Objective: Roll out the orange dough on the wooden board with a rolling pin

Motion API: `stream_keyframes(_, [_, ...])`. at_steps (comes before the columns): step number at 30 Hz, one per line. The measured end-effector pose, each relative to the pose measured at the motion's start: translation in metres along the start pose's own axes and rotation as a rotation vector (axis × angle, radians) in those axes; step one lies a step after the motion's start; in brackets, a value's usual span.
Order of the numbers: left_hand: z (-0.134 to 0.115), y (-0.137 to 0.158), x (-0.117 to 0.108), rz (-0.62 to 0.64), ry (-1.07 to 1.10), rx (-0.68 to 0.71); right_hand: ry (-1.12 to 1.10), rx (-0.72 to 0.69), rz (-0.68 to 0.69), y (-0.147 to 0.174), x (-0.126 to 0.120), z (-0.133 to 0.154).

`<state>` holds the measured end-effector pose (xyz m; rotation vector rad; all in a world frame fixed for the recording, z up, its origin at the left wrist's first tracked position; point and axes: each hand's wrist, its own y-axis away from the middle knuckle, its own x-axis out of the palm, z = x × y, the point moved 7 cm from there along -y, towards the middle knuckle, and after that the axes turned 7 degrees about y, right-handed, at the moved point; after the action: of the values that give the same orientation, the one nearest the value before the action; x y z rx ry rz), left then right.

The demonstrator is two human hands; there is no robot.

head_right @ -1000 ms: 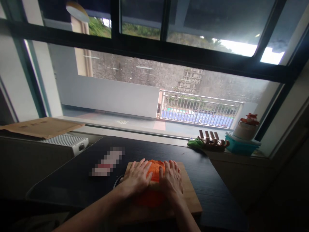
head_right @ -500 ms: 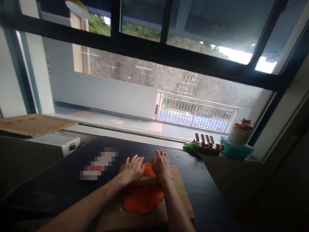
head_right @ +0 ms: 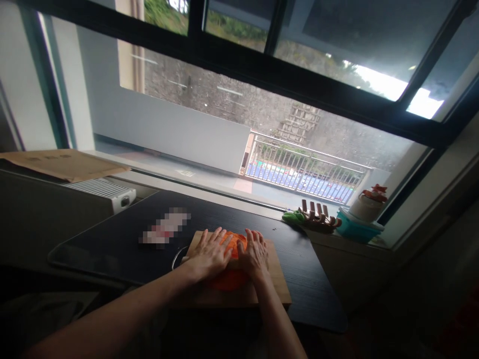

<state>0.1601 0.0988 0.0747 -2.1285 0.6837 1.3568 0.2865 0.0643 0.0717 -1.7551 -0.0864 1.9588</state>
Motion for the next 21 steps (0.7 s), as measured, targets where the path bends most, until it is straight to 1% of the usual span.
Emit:
stream_keyframes(6, [0.022,-0.033,-0.004,-0.046,-0.013,-0.064,-0.033,-0.031,-0.001,-0.049,0.013,0.006])
stream_keyframes(8, [0.028,-0.040,-0.004,-0.047,-0.014,-0.087,-0.031,-0.040,0.004,-0.058,0.016,0.008])
stream_keyframes(10, [0.030,-0.041,-0.003,-0.033,-0.006,-0.101,-0.030,-0.039,0.013,-0.059,0.017,0.008])
stream_keyframes(12, [0.026,-0.035,-0.001,-0.013,0.006,-0.097,-0.030,-0.029,0.026,-0.053,0.015,0.006])
stream_keyframes(15, [0.012,-0.019,0.001,-0.006,0.019,-0.069,-0.023,-0.006,0.040,-0.031,0.010,0.000])
stream_keyframes(19, [-0.009,0.009,0.004,-0.015,0.034,0.021,0.032,0.025,0.038,0.005,0.004,-0.009])
stream_keyframes(21, [-0.017,0.020,0.006,-0.015,0.039,0.080,0.063,0.026,0.030,0.018,0.004,-0.012])
